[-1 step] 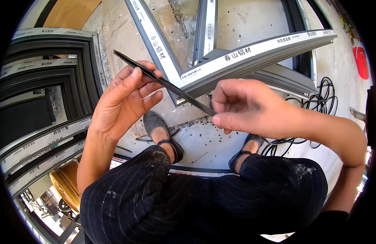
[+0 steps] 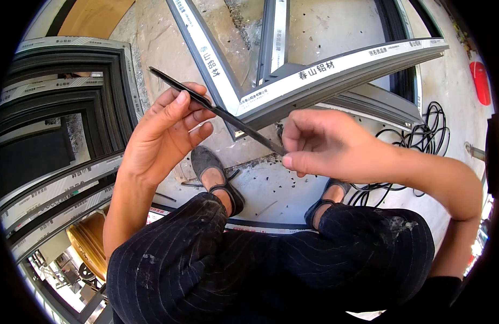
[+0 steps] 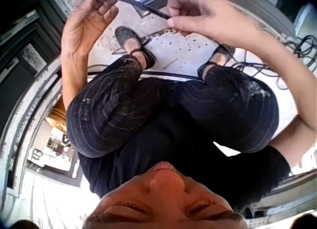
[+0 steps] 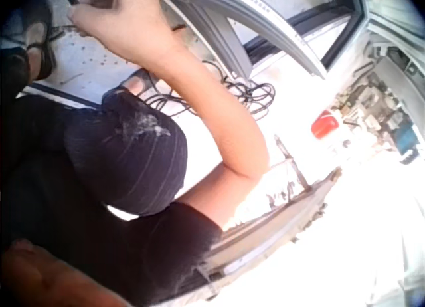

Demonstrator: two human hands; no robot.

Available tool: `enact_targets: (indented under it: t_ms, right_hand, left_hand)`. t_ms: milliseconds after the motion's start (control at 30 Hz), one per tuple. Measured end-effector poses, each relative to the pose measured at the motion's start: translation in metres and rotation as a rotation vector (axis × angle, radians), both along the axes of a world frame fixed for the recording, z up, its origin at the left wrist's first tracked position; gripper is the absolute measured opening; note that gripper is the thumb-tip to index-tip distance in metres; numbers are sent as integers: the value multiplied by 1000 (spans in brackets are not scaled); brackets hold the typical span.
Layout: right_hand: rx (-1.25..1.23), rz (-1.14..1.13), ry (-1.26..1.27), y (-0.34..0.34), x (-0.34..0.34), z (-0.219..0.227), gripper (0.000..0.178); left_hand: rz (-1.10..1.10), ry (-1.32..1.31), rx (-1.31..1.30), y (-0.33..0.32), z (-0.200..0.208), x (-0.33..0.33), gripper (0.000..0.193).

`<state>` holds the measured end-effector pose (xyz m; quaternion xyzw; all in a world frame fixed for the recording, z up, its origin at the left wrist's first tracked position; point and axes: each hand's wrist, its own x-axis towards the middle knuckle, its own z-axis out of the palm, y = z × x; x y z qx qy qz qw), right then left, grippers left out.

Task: The person installs a rubber seal onto a metal window frame. They use pliers to cut the seal and then press it into the frame's groove by hand.

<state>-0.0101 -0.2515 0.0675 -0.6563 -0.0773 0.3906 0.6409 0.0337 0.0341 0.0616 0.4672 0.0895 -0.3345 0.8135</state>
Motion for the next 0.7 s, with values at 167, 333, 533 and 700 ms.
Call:
enact_targets:
  t_ms: [167, 333, 533, 700]
  right_hand:
    - [43, 18, -77, 18, -21, -60, 22]
    - [81, -67, -86, 42, -45, -90, 20]
    - [45, -52, 18, 42, -59, -113, 20]
    - [-15, -30, 18, 43, -57, -120, 21]
  left_hand:
    - [40, 2, 246, 5, -19, -7, 25]
    - [75, 33, 358, 10, -50, -14, 22]
    - [20, 171, 398, 17, -91, -24, 19]
    - [-8, 195, 460, 22, -104, -28, 21]
